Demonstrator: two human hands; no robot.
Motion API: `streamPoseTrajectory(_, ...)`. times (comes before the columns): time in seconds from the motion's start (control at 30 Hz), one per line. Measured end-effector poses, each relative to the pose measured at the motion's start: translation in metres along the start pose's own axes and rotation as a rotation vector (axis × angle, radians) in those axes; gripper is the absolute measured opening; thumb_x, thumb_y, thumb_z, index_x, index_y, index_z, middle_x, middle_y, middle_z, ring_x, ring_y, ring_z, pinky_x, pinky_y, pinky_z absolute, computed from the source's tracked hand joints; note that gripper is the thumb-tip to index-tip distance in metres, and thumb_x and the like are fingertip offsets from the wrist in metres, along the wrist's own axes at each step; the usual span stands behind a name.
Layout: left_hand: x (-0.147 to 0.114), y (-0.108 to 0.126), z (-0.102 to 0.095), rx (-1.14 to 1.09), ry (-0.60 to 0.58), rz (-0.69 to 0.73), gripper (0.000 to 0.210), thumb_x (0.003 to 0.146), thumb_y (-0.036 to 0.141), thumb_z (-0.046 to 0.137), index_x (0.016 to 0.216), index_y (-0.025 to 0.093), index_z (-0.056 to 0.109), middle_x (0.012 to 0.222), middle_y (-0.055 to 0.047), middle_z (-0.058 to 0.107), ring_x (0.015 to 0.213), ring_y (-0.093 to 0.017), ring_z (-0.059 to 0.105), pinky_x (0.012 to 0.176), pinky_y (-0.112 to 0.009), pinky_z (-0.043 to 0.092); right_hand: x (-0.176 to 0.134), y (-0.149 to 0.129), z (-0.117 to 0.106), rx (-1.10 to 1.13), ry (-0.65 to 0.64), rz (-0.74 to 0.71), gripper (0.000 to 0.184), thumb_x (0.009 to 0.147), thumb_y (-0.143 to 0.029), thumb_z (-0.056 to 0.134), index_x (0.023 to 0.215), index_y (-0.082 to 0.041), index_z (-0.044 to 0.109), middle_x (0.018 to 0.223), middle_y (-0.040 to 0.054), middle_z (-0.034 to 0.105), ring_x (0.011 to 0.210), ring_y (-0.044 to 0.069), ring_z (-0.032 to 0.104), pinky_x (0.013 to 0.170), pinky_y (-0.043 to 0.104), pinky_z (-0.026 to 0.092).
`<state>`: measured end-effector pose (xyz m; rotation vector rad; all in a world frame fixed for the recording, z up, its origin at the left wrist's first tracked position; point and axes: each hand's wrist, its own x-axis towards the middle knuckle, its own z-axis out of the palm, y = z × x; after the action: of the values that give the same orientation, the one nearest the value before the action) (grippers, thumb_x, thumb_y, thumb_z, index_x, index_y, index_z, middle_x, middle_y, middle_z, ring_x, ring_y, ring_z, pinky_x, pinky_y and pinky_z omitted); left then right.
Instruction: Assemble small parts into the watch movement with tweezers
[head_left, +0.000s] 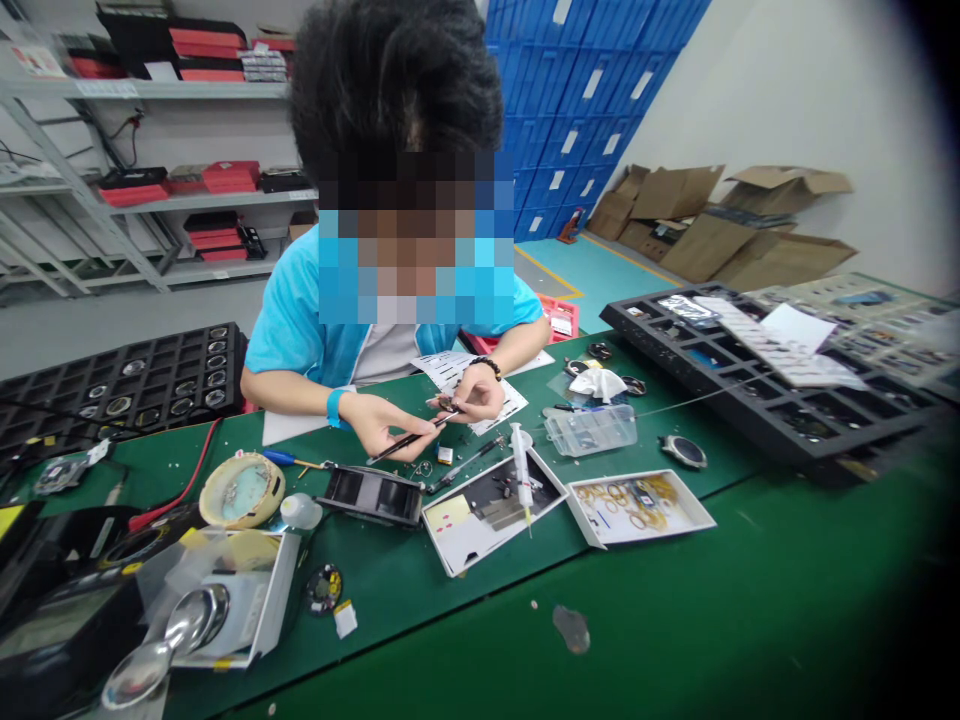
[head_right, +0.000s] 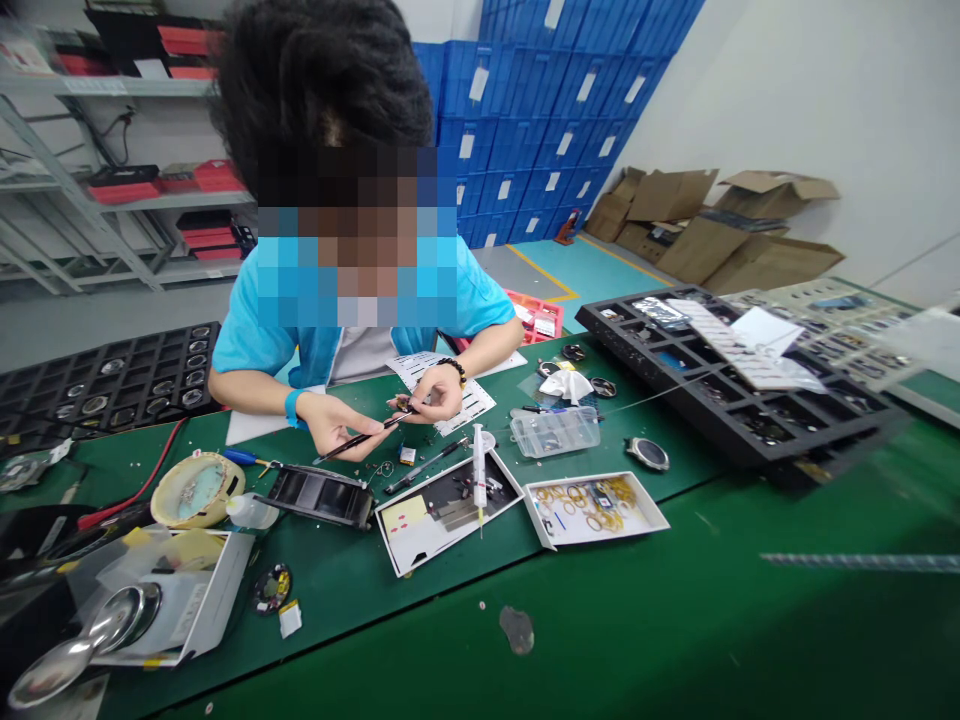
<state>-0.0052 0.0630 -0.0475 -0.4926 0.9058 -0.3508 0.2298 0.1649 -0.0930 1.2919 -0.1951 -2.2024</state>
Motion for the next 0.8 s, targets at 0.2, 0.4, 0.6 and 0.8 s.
streamPoseTrajectory(0.2,0.002,0.001,-0.001,-0.020,-0.020,-0.061,0.010,0.091,0.004,0.071,0.101,0.007,0.070,0.094,-0.009,0.073,0.094,-0.010,0.075,0.088,-0.015,0.063,0.000,-0.005,0.001,-0.015,-0.008,0.126,0.024,0.080,0.001,0.064,0.096,-0.011,0.078,0.109,0.0069,0.068,0.104,-0.005,0.067,0.089,-0.001,0.046)
streamPoseTrajectory(0.4,-0.001,-0.001,0.000,0.089,-0.018,-0.002,0.009,0.095,0.006,0.067,0.102,0.008,0.071,0.093,-0.009,0.073,0.091,-0.010,0.074,0.085,-0.016,0.063,0.002,-0.010,-0.001,0.019,-0.028,0.247,0.022,0.088,-0.004,0.059,0.106,0.004,0.068,0.115,0.0134,0.066,0.107,-0.004,0.067,0.090,-0.002,0.044)
streamPoseTrajectory(0.6,-0.003,0.002,0.000,-0.151,-0.041,-0.076,0.011,0.098,0.013,0.066,0.107,0.008,0.070,0.099,-0.013,0.074,0.095,-0.014,0.075,0.088,-0.023,0.065,0.004,0.000,0.006,0.099,-0.074,0.293,0.026,0.096,-0.012,0.052,0.110,0.008,0.063,0.115,0.0140,0.065,0.112,-0.003,0.066,0.089,-0.003,0.042)
streamPoseTrajectory(0.8,-0.005,0.001,0.001,-0.230,-0.077,-0.124,0.015,0.100,0.016,0.063,0.109,0.007,0.071,0.102,-0.016,0.073,0.099,-0.016,0.075,0.092,-0.026,0.064,0.002,0.000,0.006,0.151,-0.082,0.307,0.028,0.095,-0.011,0.055,0.110,0.012,0.061,0.115,0.0218,0.064,0.107,0.003,0.069,0.087,-0.001,0.044)
